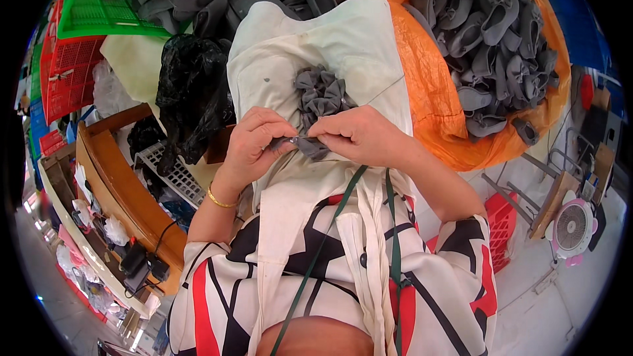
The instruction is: The person sits cross-legged and sews grey slipper uppers using a needle and thread. They pick up individual slipper parts from a large orange sack, stitch the edges together, and place the finished items into a green basket.
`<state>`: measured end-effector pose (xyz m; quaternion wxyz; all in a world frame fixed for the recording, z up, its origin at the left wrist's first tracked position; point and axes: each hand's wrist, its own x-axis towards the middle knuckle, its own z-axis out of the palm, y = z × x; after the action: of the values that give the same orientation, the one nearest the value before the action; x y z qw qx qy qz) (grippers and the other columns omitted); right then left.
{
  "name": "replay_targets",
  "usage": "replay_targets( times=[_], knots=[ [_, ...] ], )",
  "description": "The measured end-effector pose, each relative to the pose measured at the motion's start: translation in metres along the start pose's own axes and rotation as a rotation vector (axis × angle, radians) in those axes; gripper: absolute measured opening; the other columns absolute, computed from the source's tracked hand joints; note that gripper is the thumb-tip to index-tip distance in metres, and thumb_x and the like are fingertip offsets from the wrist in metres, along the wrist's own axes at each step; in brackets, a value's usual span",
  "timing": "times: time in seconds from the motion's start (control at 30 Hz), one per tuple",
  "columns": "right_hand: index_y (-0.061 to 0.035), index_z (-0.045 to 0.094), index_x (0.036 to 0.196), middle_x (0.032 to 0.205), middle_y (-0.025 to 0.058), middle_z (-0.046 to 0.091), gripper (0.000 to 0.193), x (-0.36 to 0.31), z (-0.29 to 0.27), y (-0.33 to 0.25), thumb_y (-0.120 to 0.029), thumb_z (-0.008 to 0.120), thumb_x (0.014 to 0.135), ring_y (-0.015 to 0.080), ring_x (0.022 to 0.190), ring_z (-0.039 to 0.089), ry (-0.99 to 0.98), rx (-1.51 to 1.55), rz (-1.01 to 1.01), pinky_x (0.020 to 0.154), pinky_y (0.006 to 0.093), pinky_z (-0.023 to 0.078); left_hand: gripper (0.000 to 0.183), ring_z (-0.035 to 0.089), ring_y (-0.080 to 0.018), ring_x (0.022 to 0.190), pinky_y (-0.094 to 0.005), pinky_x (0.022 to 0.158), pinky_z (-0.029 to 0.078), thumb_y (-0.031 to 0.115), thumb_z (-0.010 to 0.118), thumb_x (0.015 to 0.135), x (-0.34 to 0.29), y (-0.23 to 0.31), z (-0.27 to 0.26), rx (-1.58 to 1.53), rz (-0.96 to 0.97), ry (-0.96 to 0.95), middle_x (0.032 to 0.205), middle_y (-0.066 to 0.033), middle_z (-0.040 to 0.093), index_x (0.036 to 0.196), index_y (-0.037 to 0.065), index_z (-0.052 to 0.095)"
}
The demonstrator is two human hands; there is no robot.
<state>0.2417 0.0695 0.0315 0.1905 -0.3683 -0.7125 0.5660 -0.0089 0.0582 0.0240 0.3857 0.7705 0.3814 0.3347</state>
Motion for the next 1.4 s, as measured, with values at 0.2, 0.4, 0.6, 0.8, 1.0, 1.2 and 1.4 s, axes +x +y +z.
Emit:
replay_targets(
  times=[0.2,0.4,0.6,0.8,1.0,1.2,1.4],
  knots=[
    [-0.0059,0.068,0.104,0.086,0.0095,0.069,0.016,0.001,0.002,0.005,-0.007,0.063,0.089,0.0224,0.072,0.065,-0.014,0.069,0.000,0.068,0.0295,0.051,0.027,0.061,-0.0279,0.088,-0.0359,0.075,0.050,0.003,0.080,0.068,-0.002,-0.001,0.001,-0.018,0.000,0.014,0.091,-0.0062,0.067,0.093,0.006,0.070],
    [-0.0034,0.067,0.105,0.088,0.0057,0.068,0.012,0.000,0.011,0.012,-0.005,0.063,0.093,0.0150,0.077,0.063,-0.042,0.231,-0.013,0.072,0.0259,0.049,0.028,0.061,-0.0263,0.088,-0.0342,0.077,0.050,0.001,0.080,0.068,-0.006,0.000,0.004,-0.150,-0.037,-0.005,0.092,-0.0055,0.068,0.093,0.007,0.071],
    [-0.0033,0.065,0.102,0.084,0.0038,0.065,0.009,-0.001,0.018,0.010,-0.005,0.062,0.094,0.0127,0.075,0.060,-0.052,0.263,-0.033,0.071,0.0252,0.048,0.028,0.063,-0.0249,0.089,-0.0344,0.082,0.048,0.000,0.080,0.068,-0.012,-0.002,0.009,-0.307,-0.028,-0.004,0.091,-0.0049,0.069,0.094,0.007,0.071],
    [-0.0050,0.062,0.105,0.078,0.0036,0.061,0.013,-0.002,0.016,0.002,-0.014,0.061,0.096,0.0114,0.070,0.055,-0.099,0.218,0.064,0.066,0.0271,0.046,0.021,0.061,-0.0235,0.088,-0.0342,0.081,0.048,0.002,0.079,0.072,-0.011,0.000,0.010,-0.312,-0.021,-0.026,0.091,-0.0041,0.069,0.091,0.006,0.071],
    [-0.0033,0.052,0.122,0.069,0.0054,0.057,0.037,0.003,0.014,-0.002,-0.025,0.063,0.094,0.0138,0.060,0.049,-0.115,0.270,0.177,0.060,0.0278,0.041,0.026,0.061,-0.0239,0.081,-0.0326,0.073,0.049,0.001,0.080,0.069,-0.014,0.000,0.015,-0.244,-0.092,-0.027,0.087,-0.0049,0.066,0.093,0.008,0.071],
    [-0.0049,0.054,0.120,0.067,0.0063,0.057,0.034,0.010,0.022,-0.005,-0.023,0.063,0.093,0.0197,0.059,0.053,-0.042,0.200,0.177,0.058,0.0312,0.043,0.020,0.060,-0.0235,0.074,-0.0312,0.067,0.049,0.004,0.079,0.074,-0.015,0.003,0.020,-0.231,-0.278,-0.034,0.083,-0.0076,0.065,0.092,0.006,0.071],
    [-0.0103,0.062,0.087,0.074,0.0033,0.056,0.013,0.015,0.028,0.003,-0.019,0.068,0.080,0.0224,0.066,0.058,0.256,-0.546,-0.272,0.057,0.0332,0.047,0.018,0.059,-0.0220,0.069,-0.0316,0.063,0.047,0.006,0.075,0.076,-0.014,0.001,0.026,-0.262,-0.474,-0.007,0.077,-0.0099,0.063,0.093,0.003,0.071]
  ],
)
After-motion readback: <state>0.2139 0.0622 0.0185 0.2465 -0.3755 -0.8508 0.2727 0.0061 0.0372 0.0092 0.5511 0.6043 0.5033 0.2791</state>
